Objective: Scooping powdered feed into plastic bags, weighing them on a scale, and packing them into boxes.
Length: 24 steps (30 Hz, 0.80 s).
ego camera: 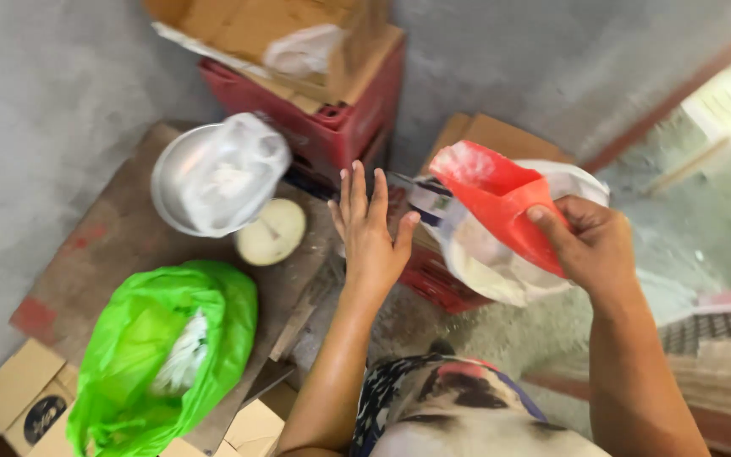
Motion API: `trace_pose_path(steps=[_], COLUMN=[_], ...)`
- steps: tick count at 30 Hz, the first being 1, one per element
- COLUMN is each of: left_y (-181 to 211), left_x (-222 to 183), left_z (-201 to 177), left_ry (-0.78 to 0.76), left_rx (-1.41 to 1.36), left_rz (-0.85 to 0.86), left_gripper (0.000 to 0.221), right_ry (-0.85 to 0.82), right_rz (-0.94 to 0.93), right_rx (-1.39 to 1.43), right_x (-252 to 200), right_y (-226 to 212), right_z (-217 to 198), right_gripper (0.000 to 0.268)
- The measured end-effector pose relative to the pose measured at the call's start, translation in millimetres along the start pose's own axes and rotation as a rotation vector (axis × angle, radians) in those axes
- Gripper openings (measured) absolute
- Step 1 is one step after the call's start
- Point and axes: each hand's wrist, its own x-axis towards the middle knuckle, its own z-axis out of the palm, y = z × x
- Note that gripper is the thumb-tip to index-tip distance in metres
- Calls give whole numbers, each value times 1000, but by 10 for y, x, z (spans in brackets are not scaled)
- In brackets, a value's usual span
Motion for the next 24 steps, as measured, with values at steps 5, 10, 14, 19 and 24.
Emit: trace_pose_path(steps=[5, 10, 14, 19, 24], left_y=[54, -7, -48, -99, -83], left_x=[-219, -372, -347, -335, -321], left_z=[912, 1423, 1548, 1529, 1474], left_ry=[-172, -274, -367, -455, -517], left_rx=[-58, -22, 17, 52, 26], left_rz=[18, -41, -143, -166, -110], left_gripper=[79, 79, 82, 64, 57], right_ry=[83, -30, -205, -234, -245], right_rz=[245, 405, 312, 296, 265], right_rx=[-153, -214, -743, -684, -772], right_x=[-367, -447, -257, 141, 322], right_y=[381, 866, 1260, 1719, 2089], right_z=[-684, -767, -422, 320, 863], right_gripper=[27, 31, 42, 40, 37])
